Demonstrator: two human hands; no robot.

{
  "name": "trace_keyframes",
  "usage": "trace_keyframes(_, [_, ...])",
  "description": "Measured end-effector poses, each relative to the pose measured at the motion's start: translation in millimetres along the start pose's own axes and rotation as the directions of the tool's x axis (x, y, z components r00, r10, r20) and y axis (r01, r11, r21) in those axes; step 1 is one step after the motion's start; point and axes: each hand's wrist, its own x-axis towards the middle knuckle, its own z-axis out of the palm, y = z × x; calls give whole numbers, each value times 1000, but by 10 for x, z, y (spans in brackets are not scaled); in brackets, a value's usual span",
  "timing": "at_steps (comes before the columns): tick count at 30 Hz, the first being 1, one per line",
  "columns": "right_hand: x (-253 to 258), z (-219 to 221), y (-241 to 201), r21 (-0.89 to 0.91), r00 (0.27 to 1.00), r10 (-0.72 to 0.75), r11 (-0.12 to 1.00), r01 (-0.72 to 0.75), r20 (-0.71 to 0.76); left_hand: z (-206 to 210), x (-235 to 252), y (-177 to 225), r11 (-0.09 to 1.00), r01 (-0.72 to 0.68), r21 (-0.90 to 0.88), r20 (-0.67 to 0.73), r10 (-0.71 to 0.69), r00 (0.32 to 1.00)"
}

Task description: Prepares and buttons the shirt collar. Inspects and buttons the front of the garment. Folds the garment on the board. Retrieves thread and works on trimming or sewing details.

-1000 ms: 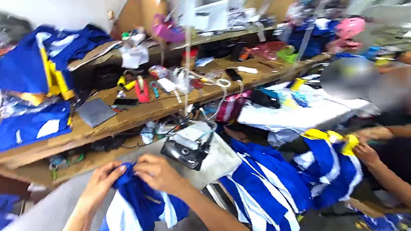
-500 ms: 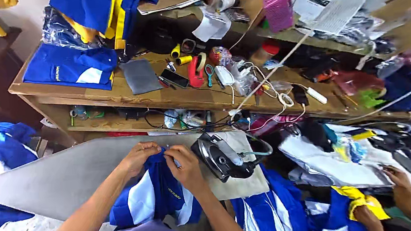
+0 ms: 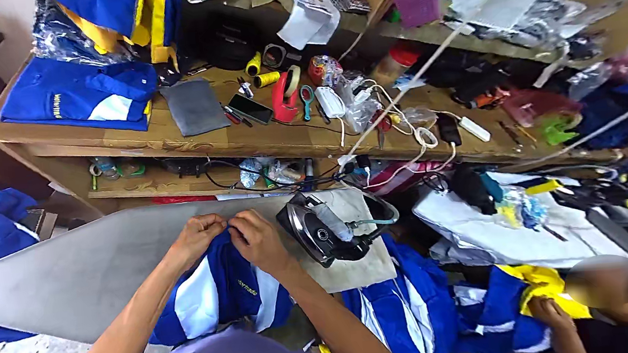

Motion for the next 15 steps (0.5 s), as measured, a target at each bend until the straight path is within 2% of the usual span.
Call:
trace_keyframes(2, [-19, -1, 53, -7, 999, -28, 1000, 28, 32, 45, -26, -12, 998, -14, 64, -5, 15, 1000])
trace_keyframes(5, [-14, -43, 111, 30, 996, -30, 999, 28, 79, 93, -90, -27, 998, -47, 36, 31, 46, 998])
trace_keyframes(7, [-9, -61, 150, 68, 992, -31, 997, 23, 121, 123, -143, -15, 991, -77, 109, 41, 73, 997])
trace_keyframes(11, [18, -96, 217, 94, 981, -77, 994, 61, 177, 215, -166, -43, 954, -127, 271, -30, 141, 990])
trace_keyframes(15, [44, -110, 236, 123, 977, -124, 987, 103, 174, 252, -156, -124, 939, -204, 277, -88, 236, 968])
